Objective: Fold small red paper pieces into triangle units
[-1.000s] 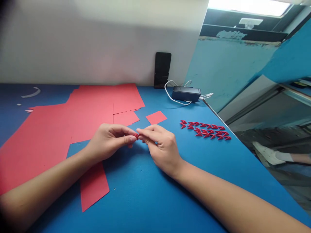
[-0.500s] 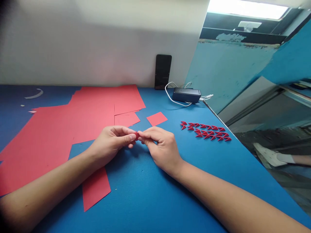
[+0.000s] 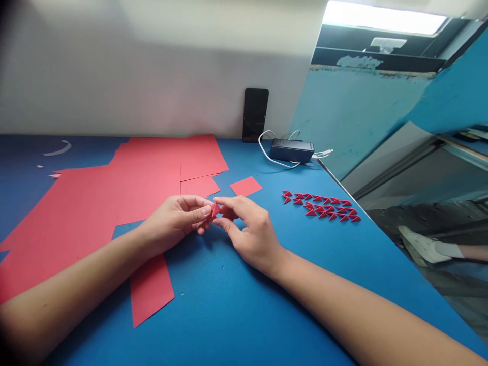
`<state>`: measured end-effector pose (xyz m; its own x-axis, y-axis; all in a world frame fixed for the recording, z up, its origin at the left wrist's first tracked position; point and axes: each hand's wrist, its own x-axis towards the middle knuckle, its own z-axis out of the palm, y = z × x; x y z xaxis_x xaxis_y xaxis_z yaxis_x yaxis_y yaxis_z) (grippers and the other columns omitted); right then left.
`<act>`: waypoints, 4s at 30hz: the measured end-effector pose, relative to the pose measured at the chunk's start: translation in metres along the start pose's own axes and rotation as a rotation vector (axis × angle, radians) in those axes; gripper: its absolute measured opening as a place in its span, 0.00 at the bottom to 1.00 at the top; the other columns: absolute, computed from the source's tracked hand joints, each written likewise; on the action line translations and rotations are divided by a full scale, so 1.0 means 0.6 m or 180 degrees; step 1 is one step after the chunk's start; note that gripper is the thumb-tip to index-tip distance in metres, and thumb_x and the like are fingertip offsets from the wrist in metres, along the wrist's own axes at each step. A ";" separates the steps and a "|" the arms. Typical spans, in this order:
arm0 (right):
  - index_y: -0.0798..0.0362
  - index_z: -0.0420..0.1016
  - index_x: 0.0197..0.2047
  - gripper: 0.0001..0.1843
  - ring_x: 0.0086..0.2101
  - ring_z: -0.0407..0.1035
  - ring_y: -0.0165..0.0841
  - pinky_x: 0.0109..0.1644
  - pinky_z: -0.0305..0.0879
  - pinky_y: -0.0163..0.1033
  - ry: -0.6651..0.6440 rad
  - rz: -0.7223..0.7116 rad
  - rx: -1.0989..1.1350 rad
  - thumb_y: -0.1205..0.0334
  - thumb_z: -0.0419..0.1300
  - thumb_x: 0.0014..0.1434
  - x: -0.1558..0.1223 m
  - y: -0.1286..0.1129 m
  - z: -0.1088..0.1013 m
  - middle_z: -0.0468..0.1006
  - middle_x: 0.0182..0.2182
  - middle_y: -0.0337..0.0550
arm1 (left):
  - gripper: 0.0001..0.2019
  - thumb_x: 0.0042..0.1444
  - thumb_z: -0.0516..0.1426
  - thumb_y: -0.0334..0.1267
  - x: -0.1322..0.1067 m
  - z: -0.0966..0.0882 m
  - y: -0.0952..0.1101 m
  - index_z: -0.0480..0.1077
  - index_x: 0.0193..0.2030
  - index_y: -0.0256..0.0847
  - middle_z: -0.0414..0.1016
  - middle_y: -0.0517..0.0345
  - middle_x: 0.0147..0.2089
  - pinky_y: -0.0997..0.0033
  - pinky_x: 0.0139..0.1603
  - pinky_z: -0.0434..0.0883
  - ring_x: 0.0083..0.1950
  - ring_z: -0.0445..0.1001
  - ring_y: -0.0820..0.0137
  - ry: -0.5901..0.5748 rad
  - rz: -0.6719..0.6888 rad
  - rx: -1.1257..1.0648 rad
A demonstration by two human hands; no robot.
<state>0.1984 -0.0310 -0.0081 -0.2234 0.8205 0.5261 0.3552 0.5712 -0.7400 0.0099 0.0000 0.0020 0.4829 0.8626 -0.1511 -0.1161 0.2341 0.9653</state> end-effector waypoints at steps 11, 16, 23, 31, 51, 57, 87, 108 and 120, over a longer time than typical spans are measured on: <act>0.50 0.78 0.45 0.11 0.36 0.76 0.33 0.41 0.74 0.39 0.0217 0.0572 0.0279 0.63 0.64 0.58 0.000 -0.001 -0.002 0.81 0.38 0.43 | 0.15 0.49 0.67 0.35 -0.008 0.000 -0.008 0.77 0.45 0.37 0.81 0.50 0.45 0.69 0.44 0.76 0.43 0.79 0.66 -0.0057 0.0678 0.0420; 0.52 0.78 0.47 0.11 0.34 0.78 0.33 0.41 0.75 0.39 0.0100 0.0648 0.0484 0.63 0.63 0.59 -0.003 0.001 -0.001 0.82 0.35 0.42 | 0.11 0.52 0.65 0.36 -0.009 0.009 -0.012 0.78 0.43 0.37 0.82 0.52 0.39 0.68 0.42 0.79 0.39 0.81 0.65 0.0297 0.1199 0.0924; 0.50 0.80 0.44 0.10 0.38 0.77 0.35 0.43 0.76 0.40 0.0081 0.0464 0.0144 0.63 0.64 0.58 0.002 -0.004 -0.005 0.82 0.39 0.44 | 0.08 0.53 0.64 0.34 -0.010 0.010 -0.010 0.79 0.41 0.37 0.82 0.52 0.40 0.69 0.43 0.79 0.39 0.81 0.66 0.0420 0.1644 0.1322; 0.52 0.81 0.41 0.09 0.33 0.78 0.34 0.40 0.76 0.40 0.0053 0.0525 0.0125 0.65 0.64 0.56 0.004 -0.012 -0.005 0.83 0.34 0.44 | 0.05 0.56 0.62 0.32 -0.009 0.010 -0.010 0.79 0.39 0.39 0.82 0.53 0.38 0.69 0.42 0.78 0.39 0.81 0.67 0.0354 0.2036 0.1592; 0.48 0.79 0.45 0.13 0.41 0.76 0.35 0.48 0.74 0.42 0.0079 -0.0344 -0.0718 0.70 0.57 0.61 -0.004 -0.007 -0.003 0.82 0.41 0.43 | 0.06 0.54 0.63 0.35 -0.017 0.016 -0.003 0.78 0.37 0.37 0.81 0.50 0.38 0.69 0.38 0.77 0.36 0.79 0.66 0.0237 0.1896 0.1917; 0.49 0.76 0.51 0.17 0.45 0.75 0.36 0.51 0.74 0.44 0.0051 -0.0426 -0.0577 0.70 0.58 0.60 -0.003 -0.012 0.000 0.80 0.46 0.46 | 0.06 0.54 0.63 0.36 -0.010 0.018 -0.011 0.76 0.37 0.36 0.82 0.51 0.38 0.67 0.43 0.77 0.40 0.80 0.64 0.0402 0.1272 0.1104; 0.51 0.72 0.34 0.09 0.33 0.70 0.30 0.38 0.70 0.37 -0.0117 0.0219 0.0090 0.69 0.68 0.52 0.002 0.004 0.000 0.73 0.32 0.37 | 0.11 0.56 0.61 0.36 0.000 -0.009 -0.007 0.77 0.46 0.37 0.79 0.52 0.40 0.67 0.42 0.74 0.40 0.77 0.66 -0.0332 0.1076 0.1348; 0.50 0.76 0.37 0.05 0.35 0.73 0.31 0.41 0.73 0.38 -0.0239 0.0470 0.0787 0.69 0.61 0.58 0.002 0.002 -0.002 0.76 0.35 0.40 | 0.08 0.56 0.62 0.37 -0.002 -0.009 0.000 0.78 0.39 0.36 0.80 0.54 0.33 0.71 0.38 0.73 0.34 0.76 0.69 -0.0221 0.0949 0.1096; 0.52 0.77 0.33 0.03 0.36 0.72 0.33 0.39 0.68 0.38 -0.0832 0.0252 -0.1186 0.67 0.61 0.56 0.054 -0.033 -0.073 0.78 0.36 0.44 | 0.07 0.52 0.64 0.33 0.004 -0.019 -0.015 0.79 0.39 0.38 0.81 0.54 0.36 0.69 0.40 0.77 0.37 0.80 0.67 0.0189 0.1575 0.1626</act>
<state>0.2236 -0.0165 0.0420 -0.3869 0.8665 0.3154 0.6717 0.4991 -0.5475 0.0024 0.0048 -0.0096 0.4289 0.8397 0.3331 0.1189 -0.4180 0.9006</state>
